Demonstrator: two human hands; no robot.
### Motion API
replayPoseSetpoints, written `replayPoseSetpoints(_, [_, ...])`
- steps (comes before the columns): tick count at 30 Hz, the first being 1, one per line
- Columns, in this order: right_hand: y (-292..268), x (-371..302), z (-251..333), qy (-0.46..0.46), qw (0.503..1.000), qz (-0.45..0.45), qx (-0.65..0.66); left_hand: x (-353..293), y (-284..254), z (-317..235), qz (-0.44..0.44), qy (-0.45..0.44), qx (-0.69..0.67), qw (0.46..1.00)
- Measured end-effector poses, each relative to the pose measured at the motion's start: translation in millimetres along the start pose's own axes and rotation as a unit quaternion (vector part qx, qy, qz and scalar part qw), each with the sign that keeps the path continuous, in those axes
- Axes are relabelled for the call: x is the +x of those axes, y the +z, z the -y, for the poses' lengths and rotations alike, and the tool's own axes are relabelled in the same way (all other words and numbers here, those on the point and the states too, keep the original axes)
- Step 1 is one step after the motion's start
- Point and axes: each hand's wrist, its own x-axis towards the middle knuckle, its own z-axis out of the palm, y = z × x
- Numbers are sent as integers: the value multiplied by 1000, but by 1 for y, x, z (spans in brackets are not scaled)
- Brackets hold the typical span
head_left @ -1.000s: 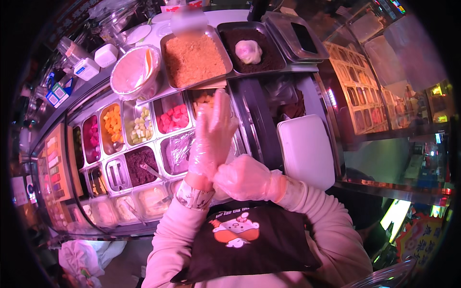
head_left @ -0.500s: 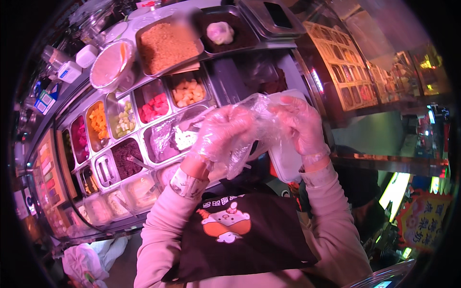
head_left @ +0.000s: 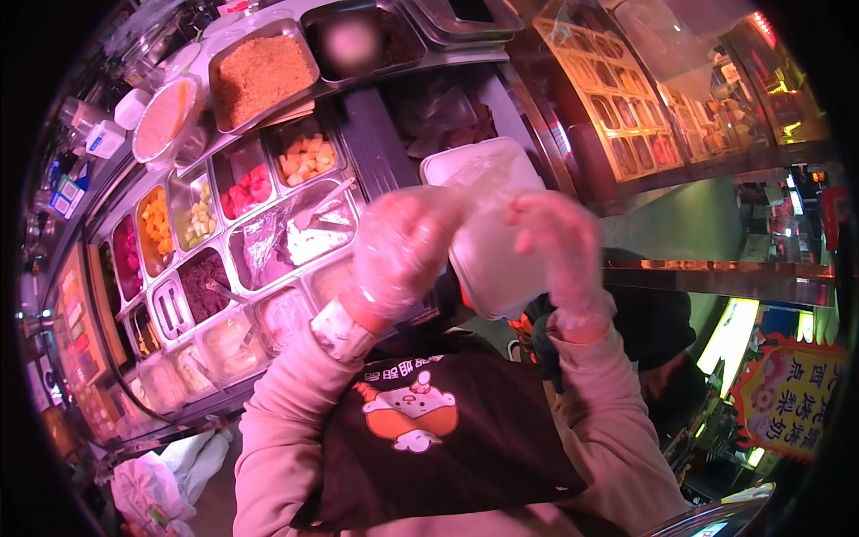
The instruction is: The person scoops red beans and white rice into a plastic bag, then adds diced fruits including watermelon, melon, and mango. They seal the bag, add a small white ball, and place the bag into a styrofoam container.
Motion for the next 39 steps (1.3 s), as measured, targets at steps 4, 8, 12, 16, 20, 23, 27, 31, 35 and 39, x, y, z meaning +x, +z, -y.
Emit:
replayPoseSetpoints(4, [1,2,-30,158,976,5,149,0,24,-23,110,17,8,994])
replayPoseSetpoints(8, [-16,3,-54,136,980,-43,137,-3,27,-32,10,-148,-4,989])
replayPoseSetpoints(12, [-17,0,-62,77,995,-20,65,13,51,-52,-68,-206,60,974])
replayPoseSetpoints(16, [-20,-10,-80,16,999,-4,31,5,79,-30,82,-269,37,959])
replayPoseSetpoints(20, [-34,-18,-110,103,979,-130,122,-3,86,-7,-38,-283,9,958])
replayPoseSetpoints(23, [-41,-25,-107,117,977,-143,105,15,79,-20,23,-317,-49,947])
replayPoseSetpoints(27, [-26,-22,-86,170,948,-143,229,7,83,-49,102,-386,-127,908])
replayPoseSetpoints(31, [-9,-26,-66,107,980,-108,129,10,86,-45,74,-649,-417,632])
replayPoseSetpoints(35, [-11,-43,-75,156,969,-165,94,2,90,-34,-65,-550,-365,748])
replayPoseSetpoints(39, [5,-60,-53,-17,975,-152,-159,-10,85,-23,-34,-449,-236,861])
